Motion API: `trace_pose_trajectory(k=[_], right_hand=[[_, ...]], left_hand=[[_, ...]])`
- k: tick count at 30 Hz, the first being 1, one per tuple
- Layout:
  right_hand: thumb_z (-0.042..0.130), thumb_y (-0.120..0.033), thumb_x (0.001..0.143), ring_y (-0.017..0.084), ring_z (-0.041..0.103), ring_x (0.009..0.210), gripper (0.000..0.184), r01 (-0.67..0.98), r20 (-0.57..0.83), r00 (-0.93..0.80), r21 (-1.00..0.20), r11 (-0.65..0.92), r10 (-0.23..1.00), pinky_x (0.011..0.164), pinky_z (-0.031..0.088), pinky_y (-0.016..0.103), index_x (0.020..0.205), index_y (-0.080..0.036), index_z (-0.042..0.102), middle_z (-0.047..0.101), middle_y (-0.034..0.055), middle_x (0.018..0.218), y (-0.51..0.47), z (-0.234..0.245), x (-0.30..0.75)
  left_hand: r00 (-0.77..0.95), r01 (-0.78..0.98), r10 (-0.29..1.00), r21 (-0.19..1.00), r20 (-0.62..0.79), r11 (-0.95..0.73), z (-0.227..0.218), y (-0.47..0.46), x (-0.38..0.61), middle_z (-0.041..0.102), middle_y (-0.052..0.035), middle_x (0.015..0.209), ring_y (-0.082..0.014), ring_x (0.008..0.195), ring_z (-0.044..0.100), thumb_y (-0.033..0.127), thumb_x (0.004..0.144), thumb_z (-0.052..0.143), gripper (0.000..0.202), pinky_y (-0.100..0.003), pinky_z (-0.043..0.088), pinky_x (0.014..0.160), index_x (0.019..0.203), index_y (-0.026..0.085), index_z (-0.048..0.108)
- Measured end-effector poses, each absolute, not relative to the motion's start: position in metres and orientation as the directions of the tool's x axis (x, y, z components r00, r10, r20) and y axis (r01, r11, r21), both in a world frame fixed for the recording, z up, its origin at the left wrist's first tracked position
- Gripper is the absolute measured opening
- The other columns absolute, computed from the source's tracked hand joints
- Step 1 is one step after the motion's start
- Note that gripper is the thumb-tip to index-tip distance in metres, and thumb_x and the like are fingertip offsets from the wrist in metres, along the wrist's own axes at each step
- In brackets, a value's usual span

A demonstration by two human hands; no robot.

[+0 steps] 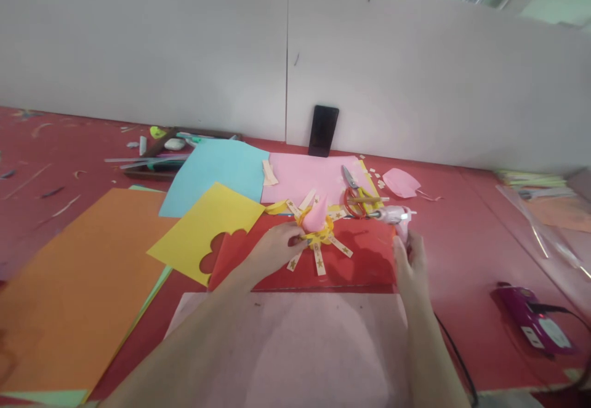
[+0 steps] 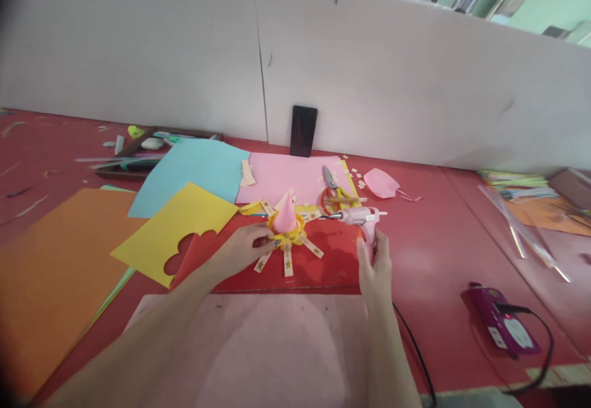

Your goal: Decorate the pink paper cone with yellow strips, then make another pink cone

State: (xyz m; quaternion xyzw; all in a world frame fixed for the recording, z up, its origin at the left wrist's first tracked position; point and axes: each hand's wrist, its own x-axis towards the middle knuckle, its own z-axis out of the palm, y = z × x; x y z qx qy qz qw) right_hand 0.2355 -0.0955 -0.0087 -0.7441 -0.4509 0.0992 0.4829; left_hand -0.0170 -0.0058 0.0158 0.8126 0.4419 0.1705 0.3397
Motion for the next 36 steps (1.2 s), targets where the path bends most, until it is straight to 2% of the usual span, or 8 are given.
trace_pose_trajectory(k=[7, 12, 26, 36], right_hand=[[0.051, -0.052, 0.071, 0.018, 0.052, 0.075, 0.049, 0.643, 0.25, 0.543, -0.738, -0.206, 0.802, 0.067, 0.041, 0.029, 0.107, -0.019, 0.048, 0.056, 0.0062, 0.09, -0.093, -0.007, 0.227], [0.057, -0.056, 0.064, 0.019, 0.056, 0.073, 0.057, 0.696, 0.237, 0.503, -0.681, -0.228, 0.831, 0.063, 0.043, 0.028, 0.107, -0.019, 0.048, 0.059, 0.0062, 0.09, -0.09, -0.011, 0.216], [0.046, -0.057, 0.074, 0.021, 0.059, 0.078, 0.053, 0.865, 0.354, 0.338, -0.483, -0.139, 0.872, 0.06, 0.043, 0.028, 0.108, -0.016, 0.049, 0.062, 0.0087, 0.093, -0.087, -0.017, 0.199], [0.046, -0.054, 0.075, 0.02, 0.059, 0.077, 0.049, 0.889, 0.376, 0.309, -0.44, -0.125, 0.873, 0.059, 0.044, 0.027, 0.108, -0.018, 0.048, 0.062, 0.0074, 0.095, -0.086, -0.023, 0.198]], left_hand=[[0.557, 0.596, 0.83, 0.704, -0.016, -0.386, 0.011, -0.004, -0.018, 0.049, 0.0012, 0.067, -0.0107, 0.06, 0.045, 0.032, 0.077, 0.047, 0.019, -0.022, 0.032, 0.053, 0.064, 0.017, 0.052], [0.561, 0.579, 0.828, 0.719, -0.008, -0.385, 0.009, -0.005, -0.018, 0.048, 0.0015, 0.067, -0.0101, 0.058, 0.045, 0.031, 0.076, 0.049, 0.018, -0.022, 0.033, 0.053, 0.065, 0.017, 0.05], [0.56, 0.565, 0.828, 0.741, -0.021, -0.364, 0.013, -0.006, -0.018, 0.049, 0.0013, 0.068, -0.0102, 0.059, 0.046, 0.032, 0.076, 0.049, 0.018, -0.021, 0.033, 0.053, 0.066, 0.017, 0.05], [0.563, 0.56, 0.826, 0.744, -0.019, -0.364, 0.013, -0.005, -0.018, 0.05, 0.0015, 0.068, -0.0103, 0.06, 0.046, 0.032, 0.076, 0.051, 0.018, -0.021, 0.032, 0.054, 0.066, 0.017, 0.051]])
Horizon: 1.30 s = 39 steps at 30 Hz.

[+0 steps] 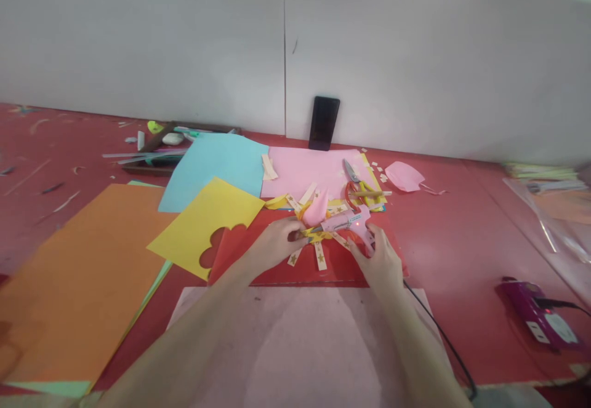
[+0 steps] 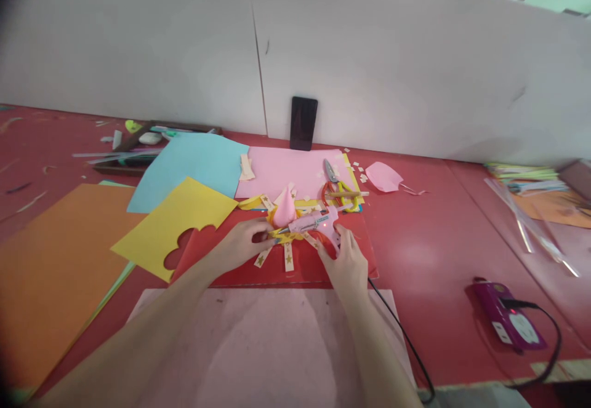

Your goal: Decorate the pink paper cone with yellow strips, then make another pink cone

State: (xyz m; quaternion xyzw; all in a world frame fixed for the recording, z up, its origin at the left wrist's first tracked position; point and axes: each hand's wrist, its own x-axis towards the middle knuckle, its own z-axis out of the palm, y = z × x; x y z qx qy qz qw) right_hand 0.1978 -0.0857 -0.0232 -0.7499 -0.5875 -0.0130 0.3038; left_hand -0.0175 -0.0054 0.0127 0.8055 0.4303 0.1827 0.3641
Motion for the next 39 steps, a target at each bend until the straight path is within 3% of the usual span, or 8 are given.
trace_pose_trajectory(k=[18, 23, 39], right_hand=[[0.046, -0.051, 0.077, 0.021, 0.06, 0.078, 0.042, 0.87, 0.371, 0.312, -0.481, -0.107, 0.874, 0.059, 0.046, 0.027, 0.101, -0.017, 0.05, 0.062, 0.0085, 0.09, -0.0862, -0.0226, 0.2006], [0.046, -0.05, 0.077, 0.019, 0.06, 0.07, 0.042, 0.863, 0.351, 0.326, -0.489, -0.125, 0.878, 0.057, 0.045, 0.026, 0.102, -0.017, 0.05, 0.062, 0.0083, 0.087, -0.0863, -0.0209, 0.2005], [0.046, -0.048, 0.077, 0.016, 0.058, 0.068, 0.04, 0.868, 0.378, 0.367, -0.469, -0.166, 0.85, 0.059, 0.044, 0.025, 0.104, -0.019, 0.052, 0.063, 0.0072, 0.093, -0.0872, -0.0214, 0.2059]], left_hand=[[0.566, 0.562, 0.824, 0.731, 0.002, -0.388, 0.0088, -0.0047, -0.0184, 0.05, 0.0007, 0.068, -0.0107, 0.061, 0.046, 0.031, 0.076, 0.05, 0.017, -0.022, 0.033, 0.054, 0.068, 0.017, 0.053], [0.567, 0.562, 0.823, 0.733, -0.004, -0.384, 0.0104, -0.0047, -0.0182, 0.05, 0.0008, 0.068, -0.0107, 0.061, 0.046, 0.031, 0.076, 0.05, 0.016, -0.022, 0.033, 0.054, 0.068, 0.017, 0.053], [0.579, 0.556, 0.815, 0.728, 0.005, -0.4, 0.0083, -0.0037, -0.0186, 0.049, 0.0009, 0.068, -0.0105, 0.061, 0.046, 0.03, 0.077, 0.049, 0.017, -0.022, 0.033, 0.054, 0.066, 0.017, 0.05]])
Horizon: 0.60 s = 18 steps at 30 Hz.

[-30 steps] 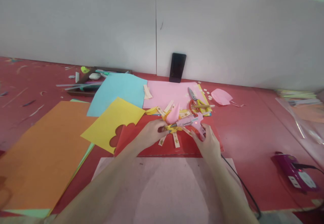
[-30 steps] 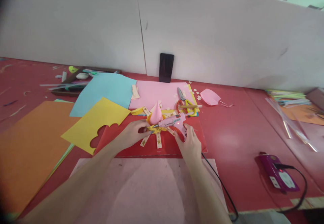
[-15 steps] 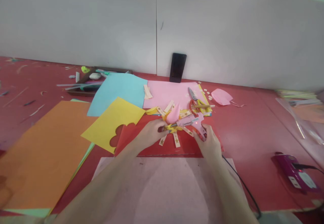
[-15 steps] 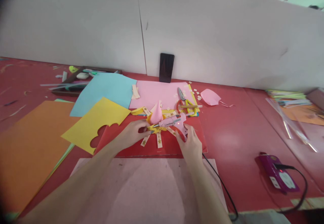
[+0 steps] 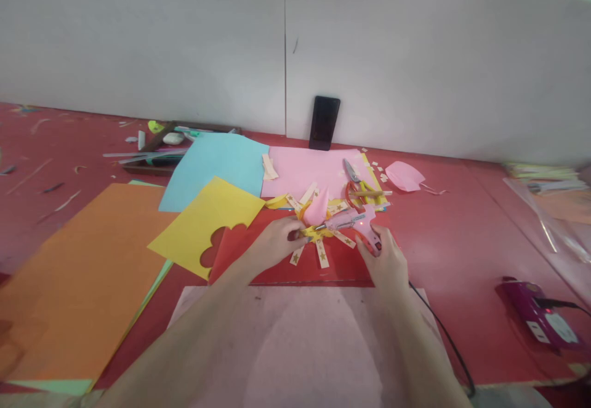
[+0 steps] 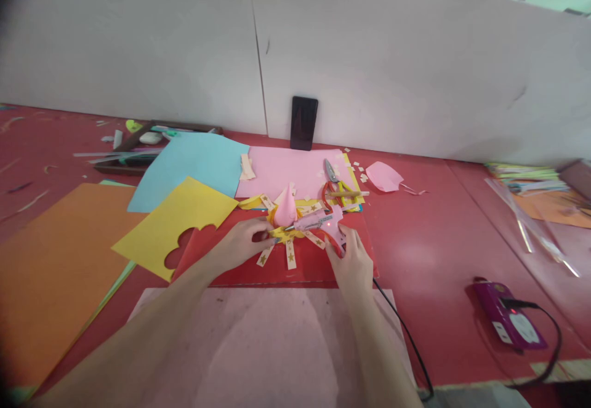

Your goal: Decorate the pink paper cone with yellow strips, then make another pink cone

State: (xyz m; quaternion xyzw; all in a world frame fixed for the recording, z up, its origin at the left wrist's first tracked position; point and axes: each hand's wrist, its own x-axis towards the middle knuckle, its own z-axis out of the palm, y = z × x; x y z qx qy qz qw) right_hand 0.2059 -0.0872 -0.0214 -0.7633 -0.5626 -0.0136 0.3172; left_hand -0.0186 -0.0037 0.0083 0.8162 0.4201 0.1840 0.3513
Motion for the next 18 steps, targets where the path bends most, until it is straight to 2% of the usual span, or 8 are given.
trace_pose_trajectory(k=[18], right_hand=[[0.048, -0.043, 0.077, 0.016, 0.059, 0.069, 0.036, 0.883, 0.4, 0.355, -0.44, -0.162, 0.845, 0.057, 0.042, 0.025, 0.106, -0.021, 0.053, 0.062, 0.0064, 0.101, -0.0897, -0.015, 0.2084]], left_hand=[[0.59, 0.553, 0.808, 0.725, 0.008, -0.411, 0.0079, -0.0039, -0.0187, 0.05, 0.0011, 0.069, -0.0105, 0.061, 0.045, 0.028, 0.076, 0.051, 0.014, -0.022, 0.032, 0.055, 0.068, 0.017, 0.052]])
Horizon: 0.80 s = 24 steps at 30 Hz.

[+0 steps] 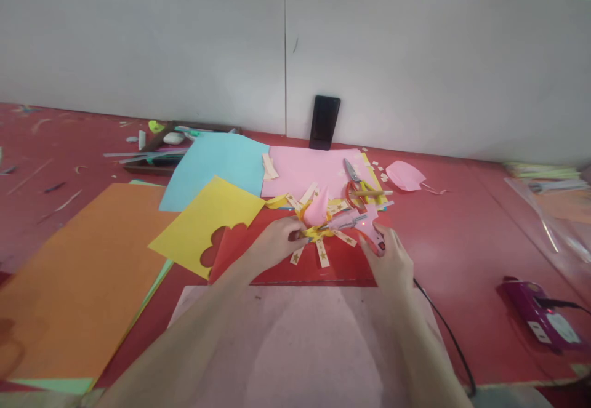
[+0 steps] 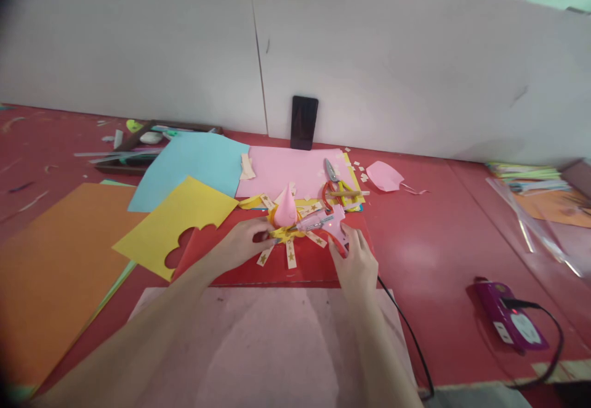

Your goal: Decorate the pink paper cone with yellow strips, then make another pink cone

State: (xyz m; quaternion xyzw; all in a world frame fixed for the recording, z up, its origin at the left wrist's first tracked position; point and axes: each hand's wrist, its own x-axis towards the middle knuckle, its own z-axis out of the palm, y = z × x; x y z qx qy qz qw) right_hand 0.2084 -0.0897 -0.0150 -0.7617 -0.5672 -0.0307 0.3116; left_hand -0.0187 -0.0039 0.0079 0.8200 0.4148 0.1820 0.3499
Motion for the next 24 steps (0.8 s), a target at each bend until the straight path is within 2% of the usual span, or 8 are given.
trace_pose_trajectory(k=[18, 24], right_hand=[[0.046, -0.045, 0.077, 0.017, 0.059, 0.068, 0.037, 0.893, 0.41, 0.368, -0.406, -0.195, 0.835, 0.056, 0.042, 0.025, 0.105, -0.021, 0.052, 0.062, 0.0069, 0.098, -0.0904, -0.0144, 0.2099], [0.048, -0.045, 0.075, 0.016, 0.058, 0.067, 0.037, 0.888, 0.412, 0.408, -0.386, -0.249, 0.815, 0.056, 0.04, 0.025, 0.102, -0.021, 0.054, 0.063, 0.0061, 0.092, -0.0893, -0.016, 0.2084]], left_hand=[[0.586, 0.561, 0.81, 0.719, 0.006, -0.41, 0.0079, -0.0043, -0.0189, 0.051, 0.001, 0.07, -0.0108, 0.062, 0.046, 0.03, 0.076, 0.051, 0.015, -0.022, 0.033, 0.055, 0.068, 0.018, 0.053], [0.591, 0.556, 0.807, 0.722, 0.006, -0.413, 0.0084, -0.0042, -0.0188, 0.051, 0.0008, 0.069, -0.0108, 0.062, 0.047, 0.032, 0.077, 0.051, 0.016, -0.022, 0.034, 0.055, 0.068, 0.017, 0.053]])
